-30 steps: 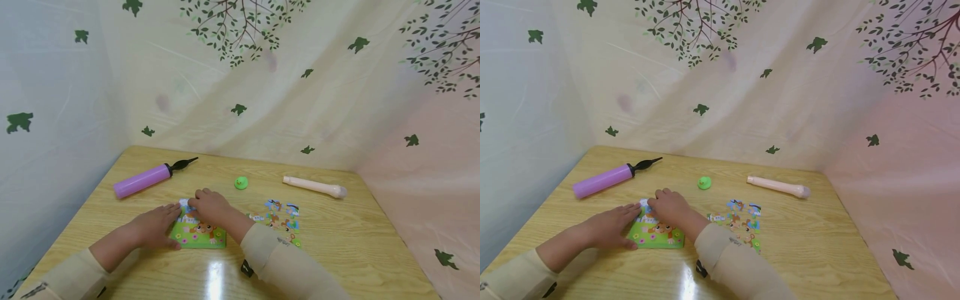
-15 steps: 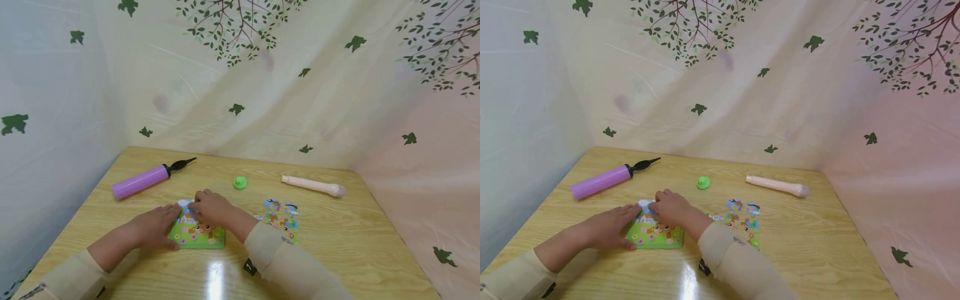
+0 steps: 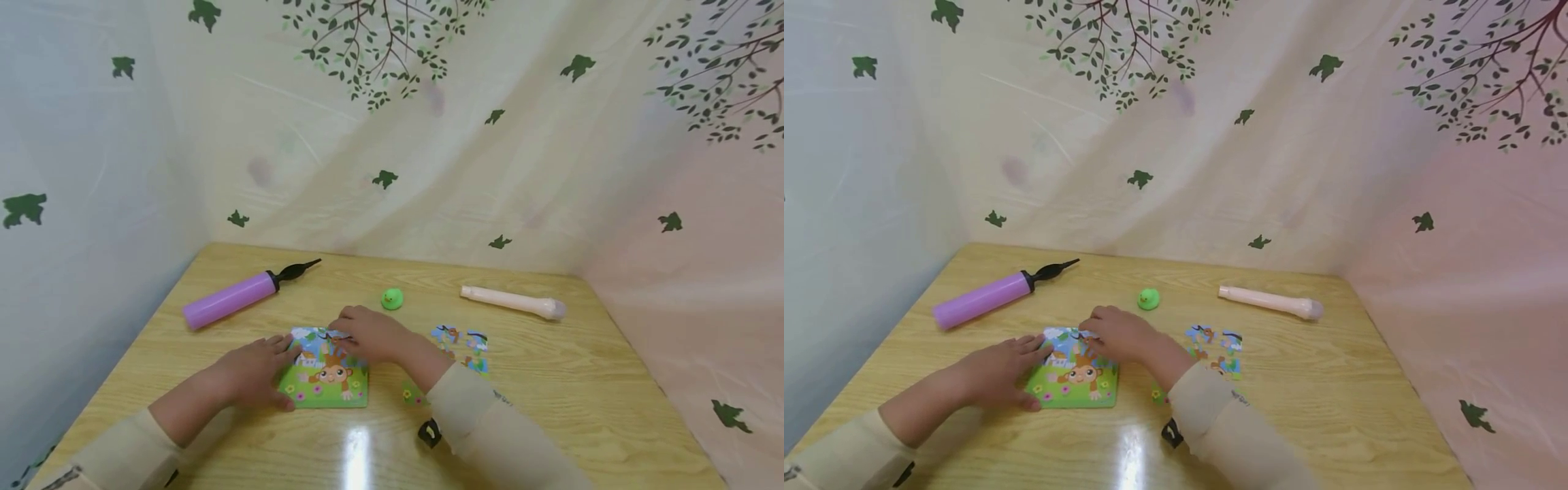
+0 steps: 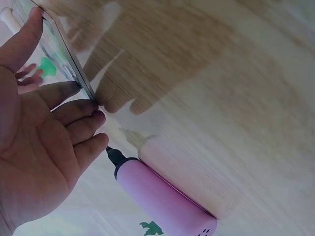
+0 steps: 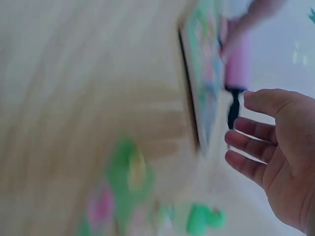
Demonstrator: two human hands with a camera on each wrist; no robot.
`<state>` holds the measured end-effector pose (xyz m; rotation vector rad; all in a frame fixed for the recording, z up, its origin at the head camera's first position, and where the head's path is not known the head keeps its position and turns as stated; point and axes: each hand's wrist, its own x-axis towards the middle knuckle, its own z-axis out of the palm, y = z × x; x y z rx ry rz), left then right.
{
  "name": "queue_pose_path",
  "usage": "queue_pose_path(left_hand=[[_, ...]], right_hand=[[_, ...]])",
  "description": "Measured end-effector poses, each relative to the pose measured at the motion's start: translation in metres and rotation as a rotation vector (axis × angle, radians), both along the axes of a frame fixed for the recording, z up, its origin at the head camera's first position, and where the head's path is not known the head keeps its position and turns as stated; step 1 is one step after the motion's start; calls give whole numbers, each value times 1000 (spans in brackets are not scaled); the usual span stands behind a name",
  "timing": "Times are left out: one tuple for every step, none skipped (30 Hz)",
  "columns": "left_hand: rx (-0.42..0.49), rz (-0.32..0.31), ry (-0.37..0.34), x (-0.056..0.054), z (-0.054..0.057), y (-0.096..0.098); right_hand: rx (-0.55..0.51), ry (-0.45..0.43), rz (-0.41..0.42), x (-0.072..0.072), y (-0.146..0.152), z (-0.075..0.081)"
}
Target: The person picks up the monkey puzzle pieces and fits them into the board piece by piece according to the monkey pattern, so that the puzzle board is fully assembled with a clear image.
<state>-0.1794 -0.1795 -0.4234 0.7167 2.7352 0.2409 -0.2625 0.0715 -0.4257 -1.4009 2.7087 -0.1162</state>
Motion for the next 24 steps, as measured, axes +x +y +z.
queue_pose_path(left_hand=[[0, -3, 2, 0, 0, 0], [0, -5, 1, 0, 0, 1], [-2, -3, 0, 1, 0, 1], [-7, -1, -1, 1, 0, 1], [-11, 1, -4, 0, 0, 2], [-14, 2, -5, 0, 1, 2], [-18, 6, -8, 0, 1, 2], [-21, 11, -13, 0, 1, 3], [-23, 12, -16, 0, 1, 3], [-28, 17, -20, -1, 1, 3], [-30, 19, -24, -1, 1, 3], [-34, 20, -26, -1, 1, 3], [-36, 20, -29, -1, 1, 3], [-40, 21, -32, -1, 1, 2], [-40, 18, -34, -1, 1, 2], [-42, 18, -37, -1, 1, 3], [-40, 15, -37, -1, 1, 3], [-38, 12, -37, -1, 2, 3], [-36, 9, -35, -2, 2, 3], [-36, 8, -35, -2, 3, 3], [-33, 3, -34, -2, 3, 3], [-35, 1, -31, -2, 3, 3], [-37, -1, -31, -2, 3, 3], [-38, -3, -30, -2, 3, 4]], right_hand=[[-14, -9, -15, -2, 9, 4], [-23, -15, -32, -3, 18, 9], [-34, -17, -54, -5, 28, 13], [-40, -26, -76, -6, 38, 18], [-50, -37, -103, -7, 48, 22], [-57, -40, -127, -9, 58, 26], [-58, -46, -152, -11, 68, 29], [-57, -52, -174, -13, 77, 32], [-54, -61, -200, -15, 87, 34], [-46, -77, -226, -17, 95, 36], [-36, -99, -256, -19, 103, 37], [-19, -116, -286, -21, 110, 38], [0, -133, -315, -23, 117, 37], [21, -152, -340, -24, 124, 36], [46, -161, -364, -26, 130, 34], [70, -166, -380, -27, 135, 32], [88, -173, -396, -27, 139, 29], [109, -178, -415, -28, 143, 26], [129, -183, -427, -28, 147, 23], [149, -188, -433, -28, 150, 20], [165, -189, -436, -28, 153, 17], [176, -189, -438, -28, 155, 14], [185, -190, -443, -28, 157, 12], [194, -185, -440, -28, 158, 9]])
